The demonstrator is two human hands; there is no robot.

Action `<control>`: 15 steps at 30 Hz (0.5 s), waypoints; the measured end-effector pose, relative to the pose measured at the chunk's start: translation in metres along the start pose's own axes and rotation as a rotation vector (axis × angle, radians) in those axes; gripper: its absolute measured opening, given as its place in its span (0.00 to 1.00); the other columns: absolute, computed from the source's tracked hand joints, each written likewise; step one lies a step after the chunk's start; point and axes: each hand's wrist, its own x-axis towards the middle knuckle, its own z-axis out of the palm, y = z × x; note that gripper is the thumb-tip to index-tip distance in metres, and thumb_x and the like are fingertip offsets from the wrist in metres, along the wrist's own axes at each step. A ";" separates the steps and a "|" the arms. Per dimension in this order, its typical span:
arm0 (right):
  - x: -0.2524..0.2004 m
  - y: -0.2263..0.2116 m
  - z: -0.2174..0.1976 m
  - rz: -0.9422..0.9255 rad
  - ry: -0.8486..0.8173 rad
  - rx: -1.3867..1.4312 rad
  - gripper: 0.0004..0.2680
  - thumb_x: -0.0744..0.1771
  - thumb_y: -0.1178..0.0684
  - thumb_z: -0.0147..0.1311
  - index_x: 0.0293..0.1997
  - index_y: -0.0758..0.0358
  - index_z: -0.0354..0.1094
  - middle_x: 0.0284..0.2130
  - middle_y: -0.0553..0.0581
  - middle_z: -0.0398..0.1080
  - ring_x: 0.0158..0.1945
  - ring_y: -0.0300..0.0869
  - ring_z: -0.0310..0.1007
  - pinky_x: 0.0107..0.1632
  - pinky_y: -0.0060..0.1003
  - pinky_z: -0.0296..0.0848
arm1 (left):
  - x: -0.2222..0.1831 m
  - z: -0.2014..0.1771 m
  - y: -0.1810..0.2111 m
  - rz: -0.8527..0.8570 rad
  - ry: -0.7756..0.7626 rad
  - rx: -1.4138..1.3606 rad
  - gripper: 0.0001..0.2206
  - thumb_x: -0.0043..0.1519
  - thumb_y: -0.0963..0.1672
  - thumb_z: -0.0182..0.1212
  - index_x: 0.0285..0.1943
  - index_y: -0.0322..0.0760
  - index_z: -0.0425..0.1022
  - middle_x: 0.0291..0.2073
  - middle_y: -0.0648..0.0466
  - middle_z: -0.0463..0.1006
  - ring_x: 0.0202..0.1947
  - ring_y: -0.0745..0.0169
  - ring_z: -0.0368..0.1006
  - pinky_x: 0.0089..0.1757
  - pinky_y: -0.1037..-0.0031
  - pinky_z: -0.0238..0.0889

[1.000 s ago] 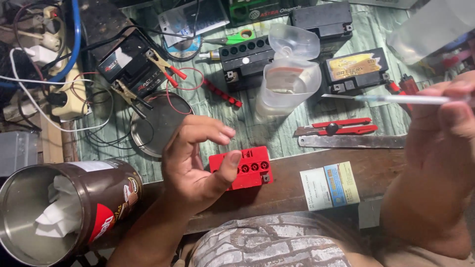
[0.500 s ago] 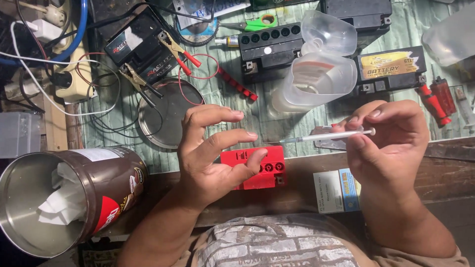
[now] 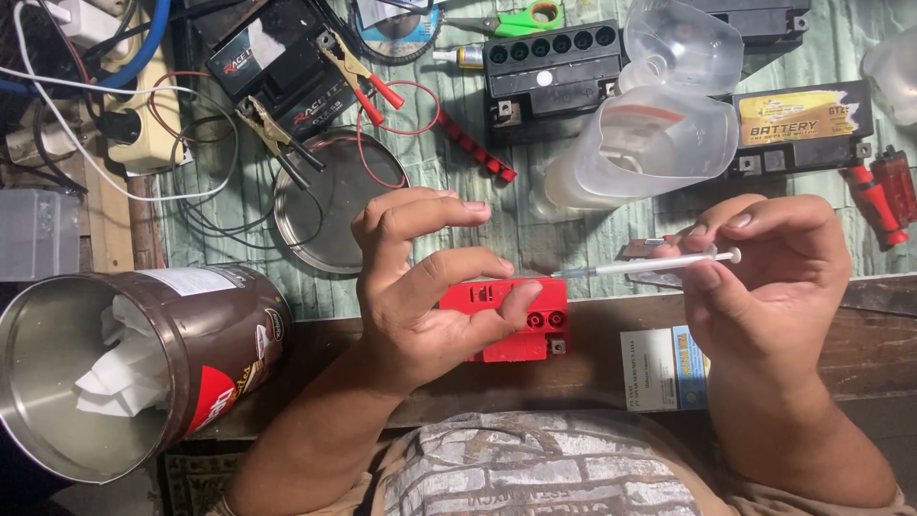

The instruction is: Repairing a lead-acid battery by prying open the top cover, cleaning the surface, and refilling cells with liquid using a syringe.

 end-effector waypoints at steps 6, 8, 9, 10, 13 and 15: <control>0.001 -0.002 0.007 -0.008 -0.011 -0.019 0.12 0.66 0.55 0.62 0.47 0.56 0.59 0.37 0.57 0.66 0.42 0.37 0.72 0.52 0.43 0.89 | -0.002 0.003 -0.002 0.003 0.001 0.021 0.11 0.57 0.48 0.77 0.37 0.48 0.77 0.49 0.56 0.72 0.52 0.48 0.70 0.57 0.62 0.64; 0.001 -0.002 0.007 -0.008 -0.032 -0.011 0.11 0.66 0.56 0.61 0.47 0.56 0.59 0.37 0.57 0.66 0.41 0.37 0.73 0.53 0.45 0.89 | -0.003 0.004 -0.002 0.004 0.005 0.024 0.11 0.57 0.48 0.78 0.36 0.48 0.77 0.49 0.56 0.72 0.52 0.48 0.70 0.57 0.62 0.64; 0.001 -0.002 0.006 -0.009 -0.053 -0.003 0.11 0.66 0.57 0.61 0.47 0.57 0.59 0.38 0.57 0.66 0.41 0.37 0.74 0.54 0.46 0.90 | -0.003 0.004 -0.003 0.007 0.010 0.026 0.11 0.57 0.47 0.78 0.35 0.48 0.77 0.49 0.56 0.72 0.52 0.48 0.70 0.57 0.63 0.65; 0.001 -0.002 0.007 -0.008 -0.053 -0.003 0.11 0.66 0.57 0.61 0.47 0.57 0.59 0.38 0.57 0.66 0.41 0.37 0.74 0.54 0.46 0.90 | -0.003 0.004 -0.003 0.006 0.009 0.025 0.11 0.57 0.47 0.78 0.35 0.48 0.77 0.49 0.56 0.72 0.52 0.48 0.70 0.57 0.63 0.65; 0.001 -0.002 0.007 -0.001 -0.065 -0.004 0.10 0.66 0.55 0.61 0.46 0.56 0.60 0.37 0.56 0.66 0.40 0.37 0.74 0.54 0.47 0.89 | -0.002 0.002 -0.002 0.001 0.003 0.022 0.11 0.57 0.46 0.79 0.34 0.48 0.77 0.49 0.56 0.72 0.52 0.48 0.69 0.56 0.63 0.65; 0.001 -0.001 0.008 -0.010 -0.060 -0.028 0.10 0.66 0.55 0.62 0.46 0.56 0.61 0.38 0.55 0.67 0.42 0.35 0.74 0.54 0.42 0.90 | -0.001 0.001 -0.002 0.019 0.005 0.015 0.10 0.58 0.47 0.77 0.33 0.47 0.76 0.48 0.56 0.72 0.52 0.49 0.68 0.56 0.63 0.66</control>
